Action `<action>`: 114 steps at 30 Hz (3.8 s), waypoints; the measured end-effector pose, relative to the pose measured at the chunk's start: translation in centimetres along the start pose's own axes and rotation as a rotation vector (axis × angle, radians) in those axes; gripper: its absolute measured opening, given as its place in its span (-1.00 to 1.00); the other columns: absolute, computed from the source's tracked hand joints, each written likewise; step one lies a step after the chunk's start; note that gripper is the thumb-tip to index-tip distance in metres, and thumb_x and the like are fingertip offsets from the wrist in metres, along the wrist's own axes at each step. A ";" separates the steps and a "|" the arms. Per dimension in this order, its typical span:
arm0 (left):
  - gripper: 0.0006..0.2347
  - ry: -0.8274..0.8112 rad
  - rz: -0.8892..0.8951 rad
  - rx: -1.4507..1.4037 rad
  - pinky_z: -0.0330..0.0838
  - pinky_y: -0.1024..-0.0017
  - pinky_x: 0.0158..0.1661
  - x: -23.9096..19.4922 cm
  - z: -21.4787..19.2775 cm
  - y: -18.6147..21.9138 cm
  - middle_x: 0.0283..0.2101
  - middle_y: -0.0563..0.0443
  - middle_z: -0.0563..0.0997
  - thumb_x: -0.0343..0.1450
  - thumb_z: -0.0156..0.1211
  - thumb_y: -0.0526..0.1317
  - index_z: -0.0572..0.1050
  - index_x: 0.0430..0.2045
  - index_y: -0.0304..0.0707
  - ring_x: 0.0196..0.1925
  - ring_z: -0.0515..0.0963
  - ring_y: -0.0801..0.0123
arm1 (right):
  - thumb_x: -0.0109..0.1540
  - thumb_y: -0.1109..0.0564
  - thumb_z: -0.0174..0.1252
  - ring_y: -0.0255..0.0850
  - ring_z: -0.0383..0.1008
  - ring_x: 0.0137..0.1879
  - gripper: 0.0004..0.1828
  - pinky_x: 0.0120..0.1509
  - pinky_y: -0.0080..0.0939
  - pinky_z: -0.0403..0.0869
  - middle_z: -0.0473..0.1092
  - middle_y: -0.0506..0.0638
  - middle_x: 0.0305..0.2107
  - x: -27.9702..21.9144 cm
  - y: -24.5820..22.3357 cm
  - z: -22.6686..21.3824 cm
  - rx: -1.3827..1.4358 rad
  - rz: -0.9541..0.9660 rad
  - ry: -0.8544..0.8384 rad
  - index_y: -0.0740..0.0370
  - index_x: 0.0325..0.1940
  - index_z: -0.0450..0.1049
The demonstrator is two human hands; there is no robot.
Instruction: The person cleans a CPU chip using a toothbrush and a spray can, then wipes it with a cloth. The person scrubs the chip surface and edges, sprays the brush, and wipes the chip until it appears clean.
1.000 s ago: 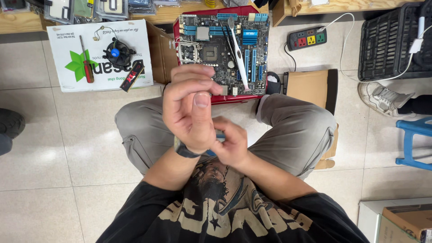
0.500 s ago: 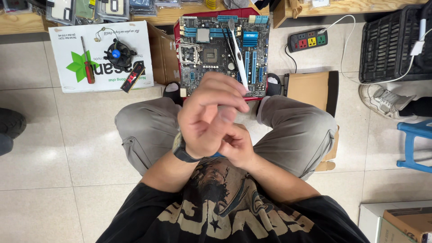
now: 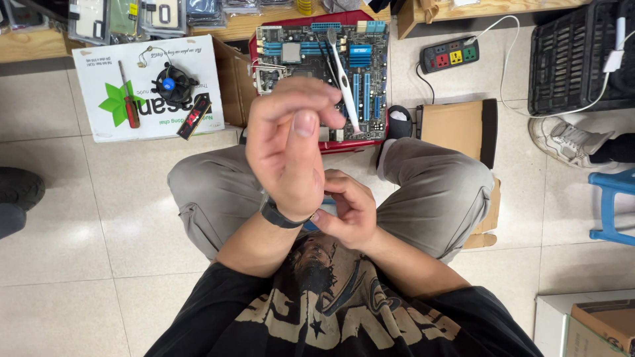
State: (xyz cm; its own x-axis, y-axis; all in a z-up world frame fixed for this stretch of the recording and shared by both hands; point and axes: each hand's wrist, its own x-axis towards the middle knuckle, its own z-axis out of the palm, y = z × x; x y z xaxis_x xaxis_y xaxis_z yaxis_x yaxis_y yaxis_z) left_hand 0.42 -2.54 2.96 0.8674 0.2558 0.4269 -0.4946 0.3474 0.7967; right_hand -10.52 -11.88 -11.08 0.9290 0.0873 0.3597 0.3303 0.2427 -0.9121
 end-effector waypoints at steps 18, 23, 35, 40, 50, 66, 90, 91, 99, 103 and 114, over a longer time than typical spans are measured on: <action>-0.94 -0.765 -0.002 0.936 0.64 0.12 0.00 0.6 -15.7 -3.0 -0.42 0.03 0.74 0.57 0.41 -0.29 0.77 -0.28 -0.19 -0.34 0.71 0.28 | 0.56 0.43 0.14 -0.12 0.60 -0.23 -0.88 -0.10 -0.16 0.61 0.57 0.14 -0.22 21.2 1.7 -21.9 -0.708 -0.043 0.127 0.36 0.07 0.57; -0.90 -0.078 -0.218 1.099 0.56 0.28 0.15 1.0 -20.2 -3.9 -0.07 -0.21 0.69 0.75 0.29 -0.41 0.64 0.11 -0.48 -0.05 0.69 0.20 | 0.44 0.08 0.37 -0.24 0.68 0.05 -0.72 0.13 -0.23 0.63 0.69 -0.02 0.03 29.4 19.1 -28.4 -0.748 0.581 -0.008 0.11 0.24 0.71; -0.89 -0.037 -0.235 0.921 0.64 0.32 0.07 1.2 -20.2 -9.5 -0.16 -0.14 0.69 0.66 0.24 -0.32 0.63 -0.03 -0.39 -0.07 0.70 0.21 | 0.53 -0.42 -0.10 0.08 -0.42 0.89 -0.34 0.85 0.32 -0.07 -0.48 -0.17 0.86 31.8 37.9 -25.3 -1.500 0.851 -0.962 -0.73 0.76 0.12; -0.89 0.020 -0.270 0.864 0.63 0.33 0.09 0.9 -20.0 -9.1 -0.12 -0.16 0.67 0.69 0.21 -0.33 0.60 0.02 -0.42 -0.07 0.69 0.24 | 0.59 -0.21 -0.05 0.16 0.13 0.59 -0.56 0.45 0.35 0.28 0.30 -0.22 0.56 29.7 42.1 -29.1 -1.486 0.459 -0.783 -0.33 0.52 0.52; -0.79 -0.334 0.058 0.928 0.60 0.05 0.19 3.1 -13.4 -5.6 0.03 -0.29 0.65 0.66 0.26 -0.23 0.65 0.06 -0.42 0.12 0.66 -0.11 | 0.32 0.51 0.31 -0.07 0.63 -0.06 -0.53 -0.14 -0.22 0.69 0.47 0.15 0.09 27.0 14.5 -26.3 -0.653 0.159 0.144 0.22 0.22 0.38; -0.76 -0.284 -0.332 0.735 0.54 0.28 -0.25 -5.9 -7.7 -6.3 -0.48 -0.02 0.51 0.59 0.48 -0.16 0.49 -0.34 -0.19 -0.31 0.70 -0.11 | 0.37 0.11 0.32 -0.22 0.63 0.21 -0.37 0.23 -0.17 0.65 0.59 0.17 0.15 8.3 1.8 -9.4 0.111 0.366 -0.001 0.34 0.53 0.46; -0.70 -0.210 -0.432 0.407 0.37 0.44 -0.14 -5.3 -8.5 -2.8 -0.28 0.19 0.50 0.70 0.04 0.07 0.49 -0.27 -0.10 -0.20 0.47 0.44 | 0.56 -0.47 -0.02 0.08 0.44 0.51 -0.11 0.59 0.12 0.54 0.40 0.26 0.37 9.1 -3.9 -3.8 -0.683 -0.081 -0.021 0.32 0.65 0.22; -0.71 -0.201 -0.446 0.326 0.48 0.43 0.04 -5.7 -8.2 -3.0 -0.04 0.08 0.60 0.71 0.05 0.06 0.55 -0.02 -0.16 0.00 0.59 0.37 | 0.52 -0.53 -0.05 0.10 0.28 0.70 0.02 0.82 0.20 0.38 0.21 0.22 0.57 8.6 -2.4 -3.3 -0.673 -0.136 -0.118 0.29 0.76 0.05; -0.32 -0.752 -0.443 0.333 -0.33 -0.07 0.85 -7.5 -7.1 -2.0 0.86 -0.21 -0.23 0.78 -0.32 0.24 -0.17 0.76 -0.13 0.93 -0.27 0.02 | 0.61 0.02 0.09 0.09 0.33 0.71 -0.22 0.73 0.22 0.56 0.12 0.23 0.72 7.6 -0.8 -3.7 0.350 0.287 0.107 0.03 0.87 -0.07; -0.72 -0.588 -0.194 0.634 0.55 0.14 0.36 -1.2 -9.4 -4.8 0.24 -0.04 0.77 0.72 0.09 -0.06 0.69 0.16 -0.13 0.34 0.73 0.13 | 0.48 -0.16 0.17 0.04 0.72 -0.09 -0.38 -0.07 -0.06 0.70 0.61 0.29 0.12 10.8 -1.3 -7.3 0.472 0.494 0.385 0.19 0.54 0.33; -0.40 -0.845 -0.151 1.617 0.10 -0.34 0.48 9.7 -16.7 -20.6 0.40 -0.17 0.53 0.53 0.40 0.24 0.56 0.40 -0.10 0.48 0.30 -0.18 | 0.25 0.11 0.26 0.10 0.65 0.05 -0.38 0.03 0.07 0.69 0.54 0.29 0.02 13.0 1.7 -12.4 0.650 0.690 0.571 0.33 0.39 0.39</action>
State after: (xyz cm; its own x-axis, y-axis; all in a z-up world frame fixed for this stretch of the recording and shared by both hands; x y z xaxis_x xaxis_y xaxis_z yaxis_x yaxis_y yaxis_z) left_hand 18.07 7.82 -16.49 0.9402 -0.3406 -0.0110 -0.3309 -0.9202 0.2092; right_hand 4.17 -22.28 -10.44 0.8759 -0.0186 -0.4822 -0.2833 0.7891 -0.5450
